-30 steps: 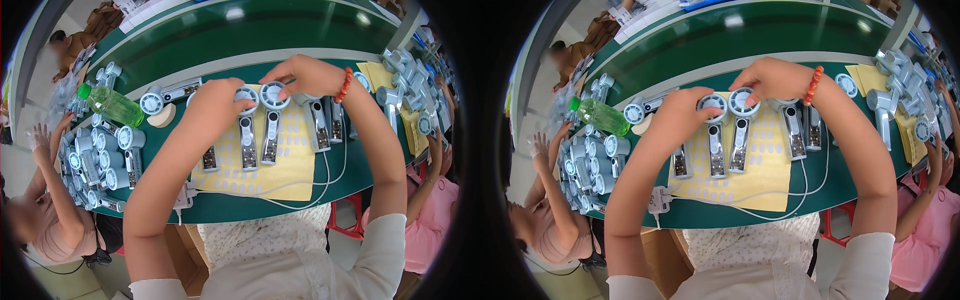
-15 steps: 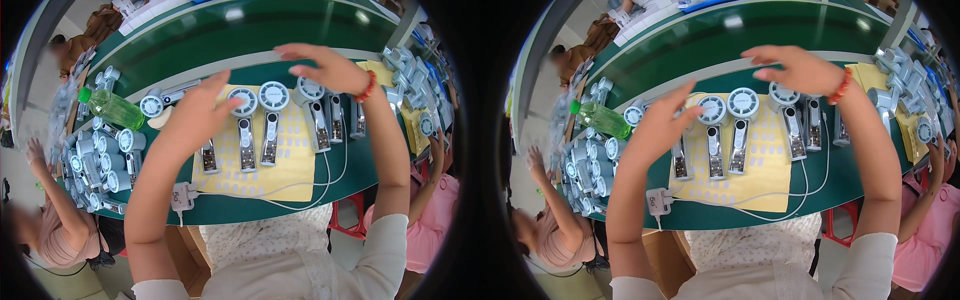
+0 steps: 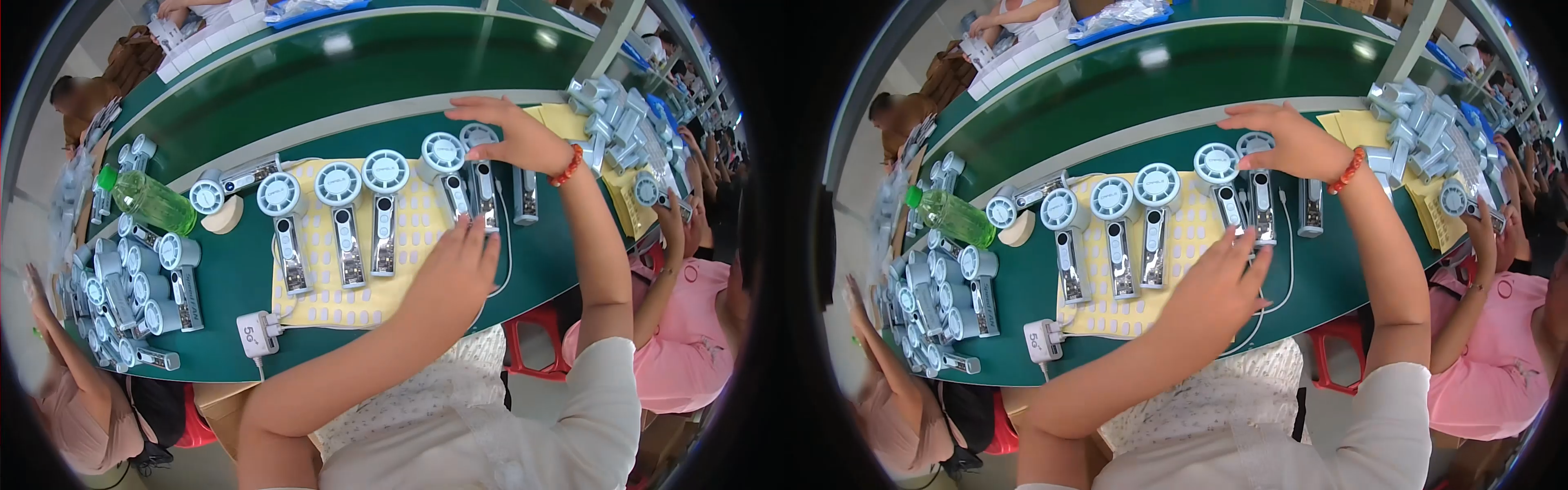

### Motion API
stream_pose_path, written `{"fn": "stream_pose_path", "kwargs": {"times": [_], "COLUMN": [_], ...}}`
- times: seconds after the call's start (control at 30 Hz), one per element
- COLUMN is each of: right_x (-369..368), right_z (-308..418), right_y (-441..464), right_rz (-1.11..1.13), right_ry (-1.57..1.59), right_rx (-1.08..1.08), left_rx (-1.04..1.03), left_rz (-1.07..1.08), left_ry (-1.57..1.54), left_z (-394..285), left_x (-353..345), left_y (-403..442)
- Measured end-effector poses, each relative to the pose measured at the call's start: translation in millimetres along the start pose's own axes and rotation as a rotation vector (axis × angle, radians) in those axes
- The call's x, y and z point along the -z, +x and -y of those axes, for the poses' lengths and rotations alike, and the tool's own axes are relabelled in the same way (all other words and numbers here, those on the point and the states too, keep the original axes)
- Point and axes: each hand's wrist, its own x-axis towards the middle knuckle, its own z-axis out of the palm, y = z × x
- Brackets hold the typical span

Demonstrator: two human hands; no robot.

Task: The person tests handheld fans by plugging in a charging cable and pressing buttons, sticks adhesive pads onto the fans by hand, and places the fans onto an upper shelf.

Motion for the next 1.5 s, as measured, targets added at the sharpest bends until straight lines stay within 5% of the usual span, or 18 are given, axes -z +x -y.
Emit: {"fn": "stream_pose_path", "kwargs": {"times": [0.13,0.37,0.97,1.17,1.27,1.5], "right_x": [-12,-16,-11,15,10,-6], "right_z": [2,11,0,-26,-8,-22], "right_y": [11,25,35,10,-6,-11], "right_rz": [0.069,0.164,0.255,-0.211,-0.017,0.086], "right_ry": [0.052,0.044,0.043,0.276,-0.341,-0.09], "right_rx": [-0.047,-0.168,-0.146,-0.252,-0.403,-0.346], "left_rx": [0.106,0.007,0.01,0.088,0.072,0.019], "left_rz": [-0.144,0.019,0.045,-0.135,-0.172,-0.133], "left_ry": [0.114,0.374,0.412,0.203,0.182,0.248], "left_z": [-2,10,11,6,6,14], "left_x": [-30,-40,-30,-35,-38,-45], "left_y": [11,4,0,2,8,12]}}
